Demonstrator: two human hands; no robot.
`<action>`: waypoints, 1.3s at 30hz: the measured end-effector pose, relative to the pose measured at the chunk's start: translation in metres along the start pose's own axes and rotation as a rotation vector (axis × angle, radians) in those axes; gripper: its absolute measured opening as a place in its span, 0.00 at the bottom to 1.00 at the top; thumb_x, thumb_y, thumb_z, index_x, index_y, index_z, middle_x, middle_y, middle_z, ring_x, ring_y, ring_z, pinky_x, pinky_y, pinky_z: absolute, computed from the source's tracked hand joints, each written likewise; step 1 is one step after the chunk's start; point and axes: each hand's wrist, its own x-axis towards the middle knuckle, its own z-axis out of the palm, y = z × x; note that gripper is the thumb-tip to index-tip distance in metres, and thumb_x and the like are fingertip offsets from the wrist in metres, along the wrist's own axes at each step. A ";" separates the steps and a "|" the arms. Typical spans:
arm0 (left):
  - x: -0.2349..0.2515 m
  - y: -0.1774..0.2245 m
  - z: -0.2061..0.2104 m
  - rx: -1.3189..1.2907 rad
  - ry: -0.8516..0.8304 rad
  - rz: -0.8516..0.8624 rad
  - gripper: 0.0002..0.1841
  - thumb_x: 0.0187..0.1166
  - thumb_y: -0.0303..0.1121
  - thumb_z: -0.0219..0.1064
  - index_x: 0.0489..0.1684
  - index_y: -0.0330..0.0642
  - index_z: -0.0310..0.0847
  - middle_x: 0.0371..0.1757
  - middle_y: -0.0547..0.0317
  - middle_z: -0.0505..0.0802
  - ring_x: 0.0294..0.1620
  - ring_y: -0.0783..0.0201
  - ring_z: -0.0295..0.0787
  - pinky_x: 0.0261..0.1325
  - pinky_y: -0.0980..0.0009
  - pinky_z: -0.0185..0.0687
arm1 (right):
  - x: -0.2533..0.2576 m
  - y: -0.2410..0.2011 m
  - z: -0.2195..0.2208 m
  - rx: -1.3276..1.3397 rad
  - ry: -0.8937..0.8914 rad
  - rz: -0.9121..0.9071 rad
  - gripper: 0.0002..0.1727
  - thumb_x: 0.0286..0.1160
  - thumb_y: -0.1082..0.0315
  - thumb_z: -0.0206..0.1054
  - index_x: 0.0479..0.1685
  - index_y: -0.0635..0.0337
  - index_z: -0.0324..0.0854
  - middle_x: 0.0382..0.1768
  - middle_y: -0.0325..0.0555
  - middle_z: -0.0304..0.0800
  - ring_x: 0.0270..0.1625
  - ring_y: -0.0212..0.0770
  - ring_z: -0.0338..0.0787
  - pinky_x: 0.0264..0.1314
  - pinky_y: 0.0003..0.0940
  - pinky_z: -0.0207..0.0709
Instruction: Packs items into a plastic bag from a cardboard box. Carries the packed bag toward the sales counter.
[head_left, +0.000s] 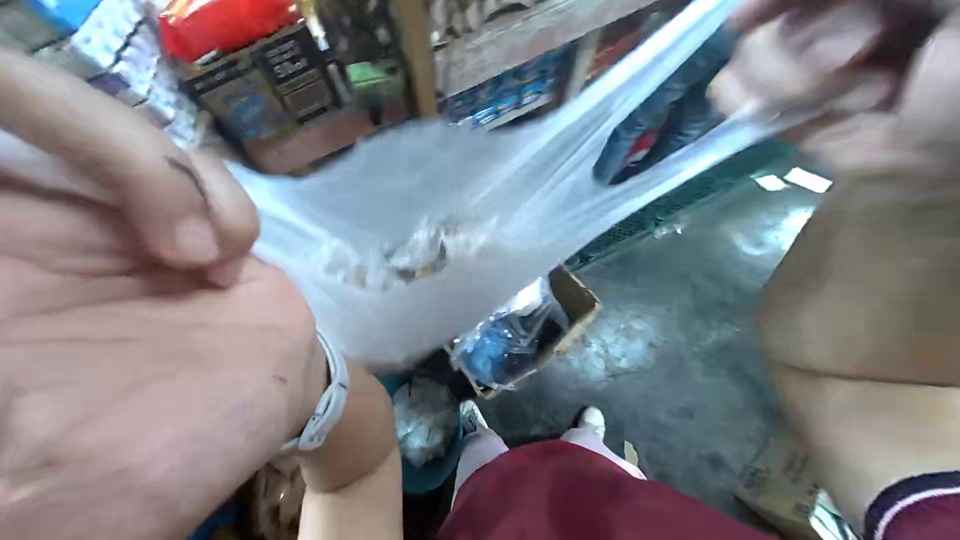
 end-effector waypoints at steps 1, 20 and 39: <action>-0.008 -0.004 0.021 -0.093 -0.014 -0.033 0.08 0.87 0.35 0.53 0.37 0.46 0.73 0.27 0.69 0.79 0.26 0.74 0.75 0.32 0.79 0.74 | -0.019 -0.004 -0.013 -0.048 0.028 0.018 0.16 0.86 0.71 0.53 0.38 0.52 0.89 0.21 0.22 0.83 0.17 0.16 0.72 0.18 0.12 0.68; -0.256 -0.099 0.540 -0.540 -0.585 -0.966 0.61 0.65 0.76 0.64 0.86 0.39 0.36 0.39 0.77 0.89 0.20 0.85 0.75 0.23 0.85 0.72 | -0.350 -0.004 -0.385 -0.313 0.582 0.815 0.17 0.89 0.63 0.53 0.45 0.63 0.87 0.26 0.31 0.81 0.25 0.19 0.74 0.32 0.18 0.70; -0.224 -0.290 1.009 -0.712 -1.148 -1.098 0.58 0.80 0.61 0.58 0.89 0.33 0.13 0.60 0.52 0.90 0.21 0.77 0.82 0.25 0.81 0.80 | -0.382 0.060 -0.762 -0.316 1.443 0.679 0.14 0.82 0.66 0.53 0.47 0.55 0.88 0.17 0.22 0.76 0.16 0.20 0.71 0.22 0.17 0.69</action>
